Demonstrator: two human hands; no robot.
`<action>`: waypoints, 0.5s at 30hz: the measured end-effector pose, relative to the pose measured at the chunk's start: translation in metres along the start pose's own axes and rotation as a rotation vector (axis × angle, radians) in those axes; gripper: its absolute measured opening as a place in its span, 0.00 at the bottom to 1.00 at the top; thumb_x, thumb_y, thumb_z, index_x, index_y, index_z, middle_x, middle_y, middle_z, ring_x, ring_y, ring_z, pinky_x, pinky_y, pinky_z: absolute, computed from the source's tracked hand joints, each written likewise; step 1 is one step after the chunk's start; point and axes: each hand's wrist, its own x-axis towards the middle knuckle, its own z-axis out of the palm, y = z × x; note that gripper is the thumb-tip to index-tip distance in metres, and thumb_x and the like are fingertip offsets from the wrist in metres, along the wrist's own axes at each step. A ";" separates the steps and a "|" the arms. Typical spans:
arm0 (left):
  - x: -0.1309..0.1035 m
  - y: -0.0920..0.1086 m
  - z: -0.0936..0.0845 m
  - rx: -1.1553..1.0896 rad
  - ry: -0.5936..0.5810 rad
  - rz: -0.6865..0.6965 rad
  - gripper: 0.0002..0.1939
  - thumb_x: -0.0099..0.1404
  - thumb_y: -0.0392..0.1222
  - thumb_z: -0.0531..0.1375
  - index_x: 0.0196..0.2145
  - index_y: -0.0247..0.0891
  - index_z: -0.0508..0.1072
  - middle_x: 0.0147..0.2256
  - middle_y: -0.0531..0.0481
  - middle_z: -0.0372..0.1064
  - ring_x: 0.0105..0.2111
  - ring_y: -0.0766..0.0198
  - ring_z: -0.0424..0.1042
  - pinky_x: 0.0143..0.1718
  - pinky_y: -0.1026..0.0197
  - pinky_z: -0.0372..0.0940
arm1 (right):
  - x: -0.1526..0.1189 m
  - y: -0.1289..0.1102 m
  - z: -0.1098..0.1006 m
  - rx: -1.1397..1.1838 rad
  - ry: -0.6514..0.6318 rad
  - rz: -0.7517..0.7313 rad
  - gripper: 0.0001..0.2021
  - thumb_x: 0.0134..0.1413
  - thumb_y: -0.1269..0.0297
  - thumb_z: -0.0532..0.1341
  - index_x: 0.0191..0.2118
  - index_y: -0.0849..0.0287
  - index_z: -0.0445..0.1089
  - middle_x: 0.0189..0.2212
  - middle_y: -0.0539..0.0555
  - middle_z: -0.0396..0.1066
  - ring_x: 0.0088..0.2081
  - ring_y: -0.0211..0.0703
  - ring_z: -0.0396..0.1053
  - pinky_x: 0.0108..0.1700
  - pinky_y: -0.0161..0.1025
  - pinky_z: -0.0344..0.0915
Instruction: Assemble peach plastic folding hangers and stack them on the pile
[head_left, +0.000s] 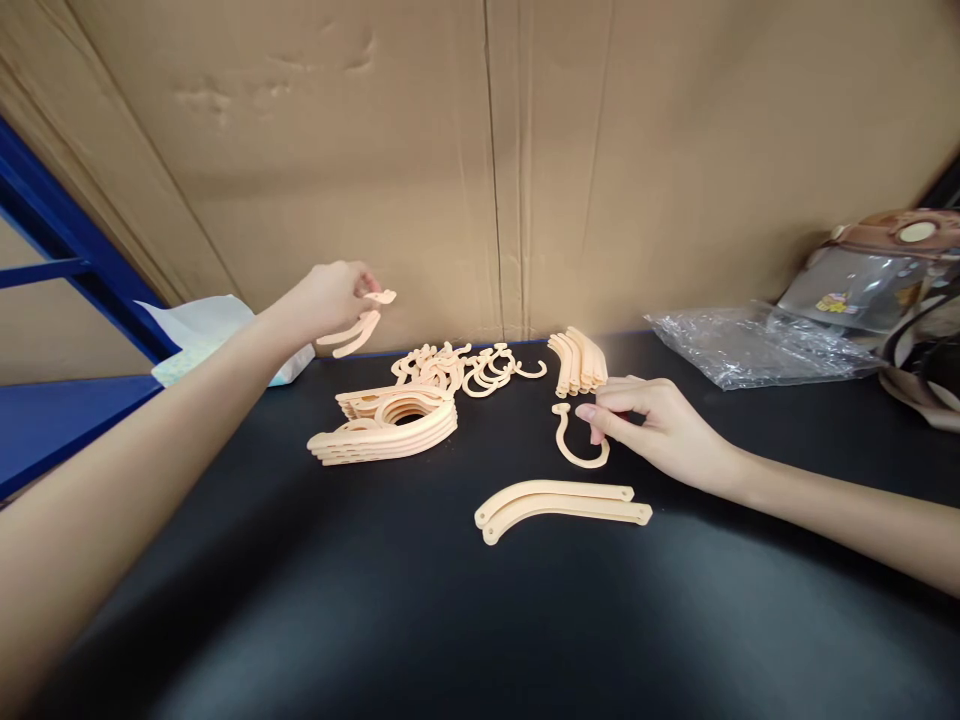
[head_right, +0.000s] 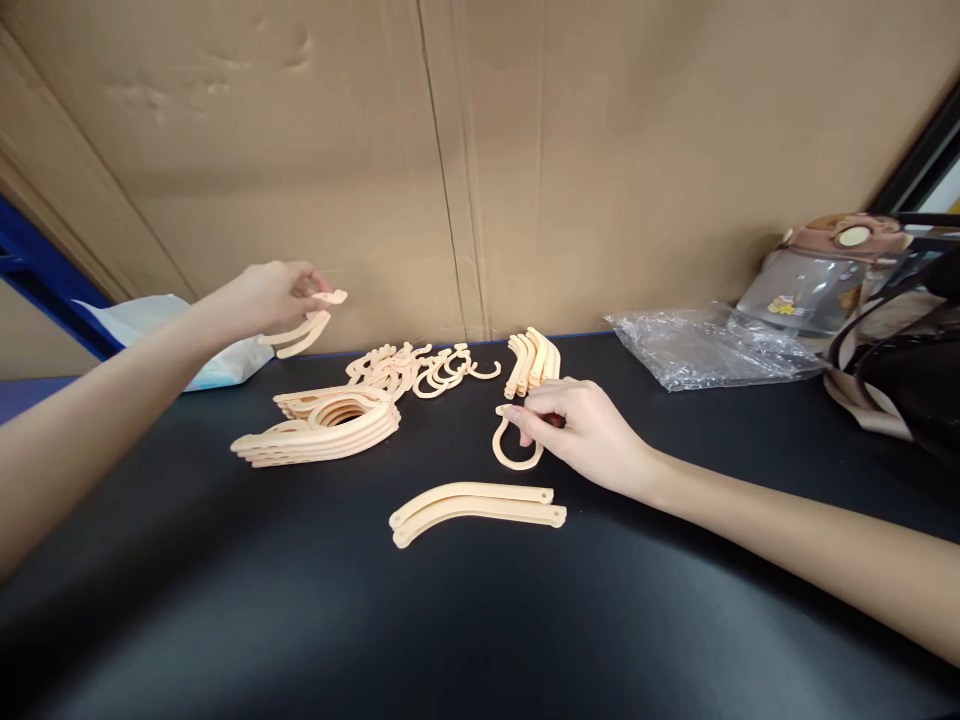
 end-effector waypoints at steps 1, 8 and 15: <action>0.000 0.010 -0.001 0.002 0.024 0.026 0.12 0.61 0.47 0.58 0.35 0.33 0.68 0.29 0.52 0.67 0.32 0.63 0.63 0.41 0.53 0.60 | 0.000 0.000 0.000 0.003 0.006 0.002 0.21 0.63 0.57 0.54 0.20 0.59 0.68 0.19 0.49 0.64 0.27 0.37 0.62 0.38 0.38 0.59; -0.034 0.101 0.026 -0.316 -0.225 0.302 0.08 0.63 0.42 0.59 0.39 0.37 0.71 0.36 0.51 0.74 0.35 0.65 0.72 0.35 0.65 0.64 | -0.003 -0.001 -0.001 0.092 0.144 0.024 0.11 0.61 0.58 0.57 0.46 0.55 0.64 0.36 0.50 0.70 0.35 0.38 0.66 0.39 0.37 0.63; -0.068 0.133 0.056 -0.502 -0.342 0.428 0.04 0.66 0.40 0.57 0.38 0.39 0.70 0.34 0.55 0.73 0.35 0.67 0.72 0.33 0.66 0.62 | -0.002 0.000 0.001 0.120 0.073 -0.023 0.11 0.60 0.59 0.59 0.47 0.52 0.65 0.38 0.49 0.71 0.38 0.38 0.68 0.43 0.36 0.66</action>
